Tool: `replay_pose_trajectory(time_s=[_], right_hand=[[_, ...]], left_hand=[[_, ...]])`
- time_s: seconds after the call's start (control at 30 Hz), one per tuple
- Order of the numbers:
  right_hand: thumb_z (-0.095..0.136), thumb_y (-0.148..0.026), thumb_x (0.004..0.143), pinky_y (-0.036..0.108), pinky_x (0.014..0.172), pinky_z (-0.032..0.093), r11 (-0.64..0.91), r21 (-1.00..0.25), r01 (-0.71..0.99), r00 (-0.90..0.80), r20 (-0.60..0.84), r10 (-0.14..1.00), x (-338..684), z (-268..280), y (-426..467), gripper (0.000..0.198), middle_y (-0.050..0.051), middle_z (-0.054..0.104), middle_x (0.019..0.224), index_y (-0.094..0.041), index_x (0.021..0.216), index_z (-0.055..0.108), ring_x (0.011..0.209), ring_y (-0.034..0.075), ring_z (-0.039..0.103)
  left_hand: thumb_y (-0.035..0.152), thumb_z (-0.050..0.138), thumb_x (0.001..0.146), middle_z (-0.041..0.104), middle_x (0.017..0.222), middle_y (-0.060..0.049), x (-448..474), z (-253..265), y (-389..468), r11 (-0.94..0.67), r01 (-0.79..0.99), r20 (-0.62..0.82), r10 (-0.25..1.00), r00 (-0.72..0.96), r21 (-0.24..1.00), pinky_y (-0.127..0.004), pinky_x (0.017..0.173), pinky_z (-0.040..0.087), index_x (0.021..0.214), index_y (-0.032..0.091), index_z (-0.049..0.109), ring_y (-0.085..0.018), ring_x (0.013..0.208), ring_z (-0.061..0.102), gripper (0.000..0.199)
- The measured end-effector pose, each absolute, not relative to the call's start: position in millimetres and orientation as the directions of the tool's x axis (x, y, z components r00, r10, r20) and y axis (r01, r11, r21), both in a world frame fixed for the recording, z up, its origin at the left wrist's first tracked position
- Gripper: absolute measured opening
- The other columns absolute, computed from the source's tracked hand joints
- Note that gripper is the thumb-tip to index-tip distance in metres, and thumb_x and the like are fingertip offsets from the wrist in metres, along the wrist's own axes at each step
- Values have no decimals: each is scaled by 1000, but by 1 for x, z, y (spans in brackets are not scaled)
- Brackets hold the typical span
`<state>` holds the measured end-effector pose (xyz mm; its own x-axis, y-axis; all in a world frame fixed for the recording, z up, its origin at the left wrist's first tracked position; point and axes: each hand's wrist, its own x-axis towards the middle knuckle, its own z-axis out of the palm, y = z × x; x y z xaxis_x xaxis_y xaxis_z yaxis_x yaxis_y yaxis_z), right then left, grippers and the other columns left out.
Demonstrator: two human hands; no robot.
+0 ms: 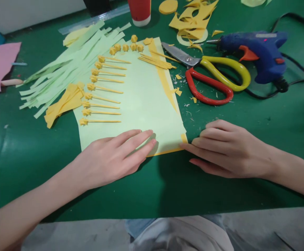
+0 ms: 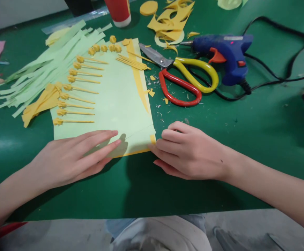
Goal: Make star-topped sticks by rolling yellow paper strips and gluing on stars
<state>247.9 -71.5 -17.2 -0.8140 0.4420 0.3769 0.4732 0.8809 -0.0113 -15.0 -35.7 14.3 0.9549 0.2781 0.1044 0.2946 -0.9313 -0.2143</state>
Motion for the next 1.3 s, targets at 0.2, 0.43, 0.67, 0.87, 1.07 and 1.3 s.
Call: replay_pose_trajectory(time_s=[0.2, 0.43, 0.67, 0.87, 1.07, 1.3], right_hand=[[42, -20, 88, 31, 61, 39, 881, 70, 468, -820, 406, 403, 249, -17, -71, 21, 1, 56, 63, -18, 81, 61, 61, 14, 44], [41, -19, 89, 30, 62, 39, 878, 77, 472, -820, 406, 404, 247, -17, -75, 24, 1, 55, 62, -19, 75, 61, 60, 13, 44], [41, -19, 89, 30, 63, 38, 857, 77, 510, -807, 389, 445, 247, -17, -78, 23, 1, 55, 65, -16, 75, 60, 63, 13, 41], [43, -22, 89, 30, 64, 37, 854, 115, 508, -820, 366, 439, 247, -18, -78, 20, 2, 55, 68, -14, 80, 61, 66, 13, 41], [43, -25, 89, 32, 58, 34, 862, 114, 494, -823, 380, 421, 245, -16, -75, 22, 3, 57, 71, -9, 89, 59, 66, 15, 41], [41, -30, 89, 32, 58, 34, 847, 42, 530, -797, 365, 481, 240, -16, -76, 26, 3, 53, 69, -9, 98, 54, 65, 16, 42]], left_hand=[[26, 48, 87, 65, 110, -6, -11, 13, -39, -911, 325, 122, 303, 945, -254, -22, 48, 46, 106, 13, 55, -16, 88, 65, 24], [28, 49, 86, 65, 110, -4, -11, 13, -40, -904, 348, 133, 324, 937, -250, -22, 47, 44, 103, 13, 56, -14, 81, 66, 24], [30, 51, 85, 68, 104, 1, -10, 10, -40, -888, 367, 201, 320, 926, -276, -21, 48, 42, 97, 17, 61, -12, 78, 66, 20], [30, 52, 85, 70, 99, 2, -9, 10, -40, -903, 354, 176, 317, 932, -244, -21, 54, 45, 93, 18, 62, -12, 87, 65, 17], [36, 53, 84, 70, 96, -2, -7, 8, -40, -899, 363, 190, 323, 927, -245, -25, 58, 47, 99, 13, 61, -16, 85, 65, 28], [25, 55, 83, 71, 93, -4, -6, 5, -44, -885, 383, 254, 319, 913, -265, -25, 63, 48, 105, 9, 59, -17, 82, 66, 27]])
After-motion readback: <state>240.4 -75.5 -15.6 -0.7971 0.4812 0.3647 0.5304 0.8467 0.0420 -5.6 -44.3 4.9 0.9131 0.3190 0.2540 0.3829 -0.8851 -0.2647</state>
